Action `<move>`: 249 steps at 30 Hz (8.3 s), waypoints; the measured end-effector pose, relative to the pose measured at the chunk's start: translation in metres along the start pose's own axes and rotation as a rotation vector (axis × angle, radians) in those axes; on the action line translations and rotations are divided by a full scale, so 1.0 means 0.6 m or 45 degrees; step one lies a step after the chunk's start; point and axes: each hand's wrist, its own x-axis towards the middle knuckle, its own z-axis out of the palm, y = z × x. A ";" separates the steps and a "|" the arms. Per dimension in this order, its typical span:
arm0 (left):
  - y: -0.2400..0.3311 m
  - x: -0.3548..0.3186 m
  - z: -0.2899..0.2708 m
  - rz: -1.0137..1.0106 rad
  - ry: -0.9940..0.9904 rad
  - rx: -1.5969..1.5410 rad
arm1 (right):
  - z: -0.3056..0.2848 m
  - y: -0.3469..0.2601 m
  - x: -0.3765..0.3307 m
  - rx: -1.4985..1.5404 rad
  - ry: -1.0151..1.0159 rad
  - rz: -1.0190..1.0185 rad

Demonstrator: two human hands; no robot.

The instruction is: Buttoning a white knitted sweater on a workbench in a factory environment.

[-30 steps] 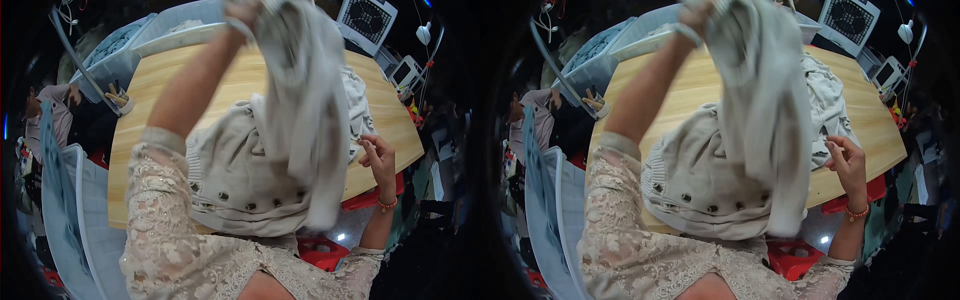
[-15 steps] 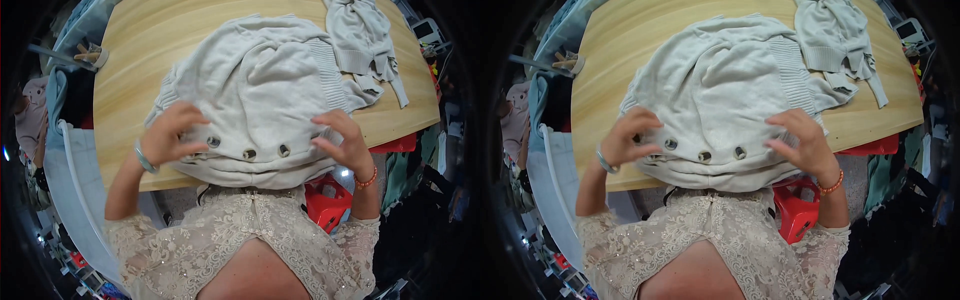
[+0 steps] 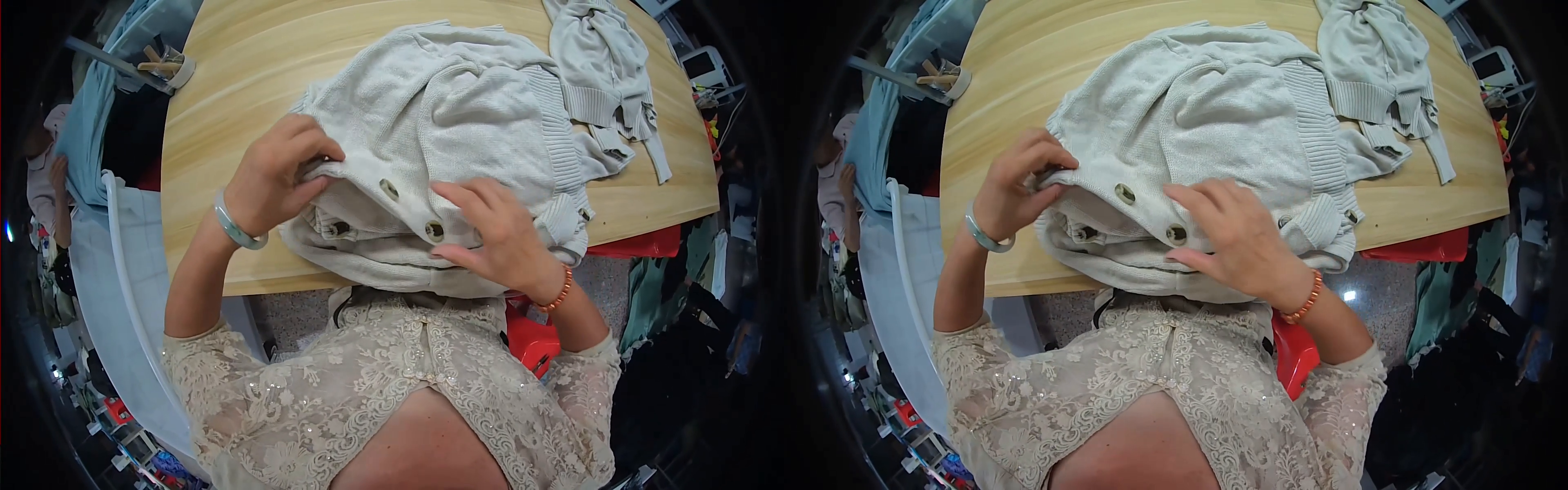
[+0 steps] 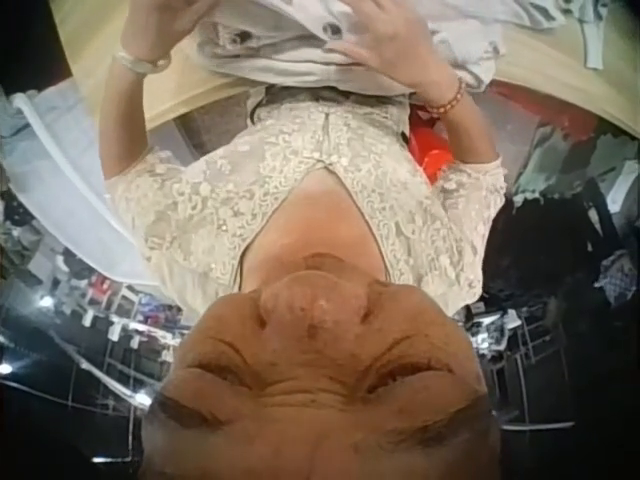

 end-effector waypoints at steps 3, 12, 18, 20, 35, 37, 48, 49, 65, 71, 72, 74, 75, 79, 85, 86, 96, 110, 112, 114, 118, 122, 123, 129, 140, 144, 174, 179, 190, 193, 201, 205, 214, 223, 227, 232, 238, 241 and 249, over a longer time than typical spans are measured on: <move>0.010 0.027 -0.035 -0.024 -0.008 -0.273 | 0.030 -0.001 0.027 -0.056 -0.197 0.147; -0.084 0.045 -0.055 -0.118 0.361 -0.023 | -0.123 0.123 0.044 -0.634 -0.002 0.627; -0.069 0.104 -0.049 0.041 0.719 0.255 | -0.275 0.222 0.114 -1.181 0.826 0.156; -0.058 0.094 -0.030 0.199 0.740 0.427 | -0.278 0.220 0.107 -1.211 0.818 -0.027; -0.028 -0.116 0.072 -0.427 0.281 0.183 | -0.117 0.188 -0.139 -0.491 0.132 0.488; -0.022 -0.108 0.070 -0.517 0.287 0.151 | -0.109 0.159 -0.124 -0.630 0.150 0.446; -0.033 -0.125 0.056 -0.614 0.251 -0.161 | -0.101 0.169 -0.145 -0.294 0.190 0.508; -0.033 -0.124 0.057 -0.676 0.243 -0.244 | -0.112 0.168 -0.145 -0.323 0.131 0.548; -0.034 -0.057 0.088 -0.559 0.311 -0.517 | -0.119 0.147 -0.022 -0.290 0.444 0.427; -0.027 -0.075 0.084 -0.590 0.298 -0.790 | 0.079 -0.033 0.112 0.620 0.003 0.175; -0.022 -0.071 0.084 -0.541 0.320 -0.872 | 0.106 -0.028 0.122 0.554 0.037 0.084; -0.018 -0.074 0.084 -0.482 0.294 -0.868 | 0.136 -0.017 0.141 0.487 0.004 0.037; -0.019 -0.080 0.086 -0.465 0.335 -0.758 | 0.137 -0.017 0.145 0.490 0.007 0.039; -0.030 -0.105 0.098 -0.472 0.441 -0.648 | 0.140 -0.029 0.150 0.698 -0.161 0.308; -0.021 -0.075 0.090 -0.389 0.473 -0.356 | 0.146 -0.020 0.137 0.611 0.035 0.337; -0.023 -0.058 0.091 -0.351 0.426 -0.325 | 0.157 0.000 0.126 0.527 0.214 0.201; -0.101 -0.038 0.100 -0.418 0.215 -0.269 | 0.193 -0.014 0.116 0.163 0.198 -0.043; -0.093 -0.047 0.079 -0.669 0.172 -1.056 | 0.188 -0.033 0.104 0.020 0.323 0.014; -0.090 -0.051 0.079 -0.649 0.179 -0.999 | 0.181 -0.031 0.104 0.022 0.207 -0.022; -0.079 -0.056 0.081 -0.478 0.119 -0.914 | 0.178 -0.025 0.103 0.029 0.223 -0.024; -0.056 -0.070 0.075 -0.245 -0.014 -0.715 | 0.182 -0.011 0.108 0.148 0.219 -0.031; -0.063 -0.077 0.092 -0.076 0.212 -0.038 | 0.168 -0.032 0.111 0.172 0.123 0.064; -0.058 -0.075 0.100 -0.044 0.289 -0.045 | 0.173 -0.028 0.110 0.173 0.143 0.047; -0.054 -0.084 0.119 -0.187 0.406 -0.095 | 0.186 -0.011 0.106 0.278 0.121 -0.017; -0.040 -0.059 0.102 -0.336 0.371 -0.269 | 0.140 -0.017 0.098 0.353 0.091 0.021; -0.057 -0.082 0.086 -0.343 0.628 0.102 | 0.121 -0.010 0.084 0.075 0.059 0.178; -0.070 0.068 0.140 -0.563 -0.021 -0.937 | 0.161 0.017 0.060 0.073 0.320 0.216; -0.069 0.065 0.131 -0.582 0.049 -1.045 | 0.164 0.015 0.059 -0.075 0.453 0.236; -0.073 0.054 0.128 -0.696 -0.003 -1.170 | 0.143 0.009 0.063 -0.159 0.339 0.144; -0.043 0.051 0.108 -0.610 -0.083 -1.163 | 0.147 0.021 0.063 -0.118 0.300 0.138; -0.053 0.022 0.124 -0.232 -0.039 -0.341 | 0.148 0.048 0.062 0.126 0.179 0.101; -0.046 0.016 0.135 -0.279 0.024 -0.414 | 0.138 0.038 0.052 0.058 0.097 0.097; -0.022 0.015 0.115 -0.204 -0.041 -0.213 | 0.157 0.039 0.057 -0.052 0.315 -0.102; -0.042 0.024 0.110 -0.406 0.114 -0.076 | 0.055 0.057 0.009 -0.099 0.127 0.285; -0.018 0.046 0.104 -0.035 0.241 0.364 | 0.050 0.058 0.006 -0.116 0.128 0.284; 0.037 0.116 0.171 0.109 0.114 -0.150 | 0.048 0.063 -0.005 -0.131 0.230 0.236; 0.006 0.155 0.200 -0.123 -0.138 -0.191 | 0.067 0.069 -0.016 -0.117 0.312 0.131; -0.032 0.146 0.203 -0.341 -0.183 -0.404 | 0.074 0.067 -0.014 -0.078 0.264 0.160; -0.015 0.142 0.188 -0.536 -0.213 -1.169 | 0.076 0.050 -0.003 -0.143 0.585 0.208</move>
